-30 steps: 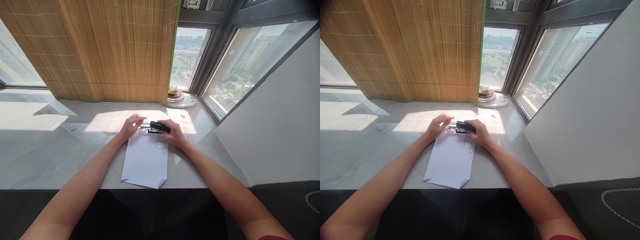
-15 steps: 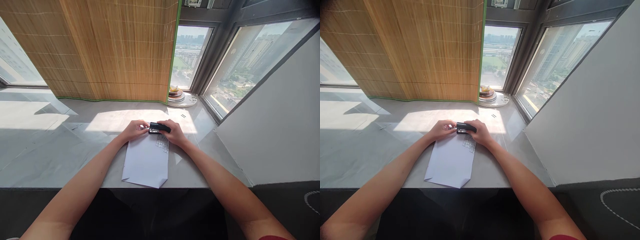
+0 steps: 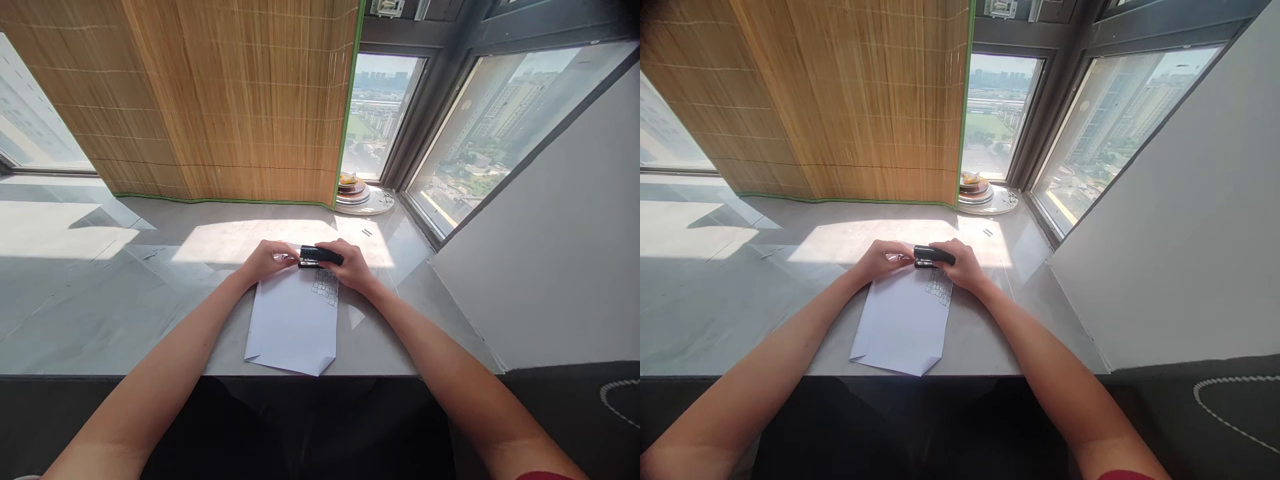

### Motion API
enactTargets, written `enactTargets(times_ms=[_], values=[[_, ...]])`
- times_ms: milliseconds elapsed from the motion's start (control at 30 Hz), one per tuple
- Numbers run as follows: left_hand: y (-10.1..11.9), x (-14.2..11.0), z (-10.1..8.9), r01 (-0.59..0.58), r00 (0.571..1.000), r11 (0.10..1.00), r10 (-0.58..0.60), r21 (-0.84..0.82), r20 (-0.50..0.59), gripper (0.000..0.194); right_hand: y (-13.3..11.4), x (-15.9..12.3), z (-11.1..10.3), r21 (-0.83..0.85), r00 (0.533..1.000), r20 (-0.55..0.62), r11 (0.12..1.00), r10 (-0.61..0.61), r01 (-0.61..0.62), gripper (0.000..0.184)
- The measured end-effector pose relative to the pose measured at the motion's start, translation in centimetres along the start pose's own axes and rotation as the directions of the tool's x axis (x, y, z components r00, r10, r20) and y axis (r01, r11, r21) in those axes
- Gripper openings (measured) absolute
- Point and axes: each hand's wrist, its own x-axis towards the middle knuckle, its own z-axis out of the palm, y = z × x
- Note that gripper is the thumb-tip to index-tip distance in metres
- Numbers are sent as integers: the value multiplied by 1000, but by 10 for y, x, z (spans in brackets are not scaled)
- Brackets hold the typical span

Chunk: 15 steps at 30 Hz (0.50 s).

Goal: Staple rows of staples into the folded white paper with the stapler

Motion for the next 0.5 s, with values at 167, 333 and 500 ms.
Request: enactTargets(times_ms=[167, 333, 500], values=[[8, -1, -12, -30, 999, 999, 30, -30, 30, 13, 8, 0, -18, 173, 992, -53, 979, 118, -107, 35], [19, 1, -7, -50, 999, 996, 50, -68, -3, 13, 7, 1, -29, 318, 986, 8, 935, 165, -159, 39], [21, 5, 9, -58, 995, 996, 52, -67, -80, 31, -10, -1, -16, 320, 993, 69, 940, 99, -116, 38]])
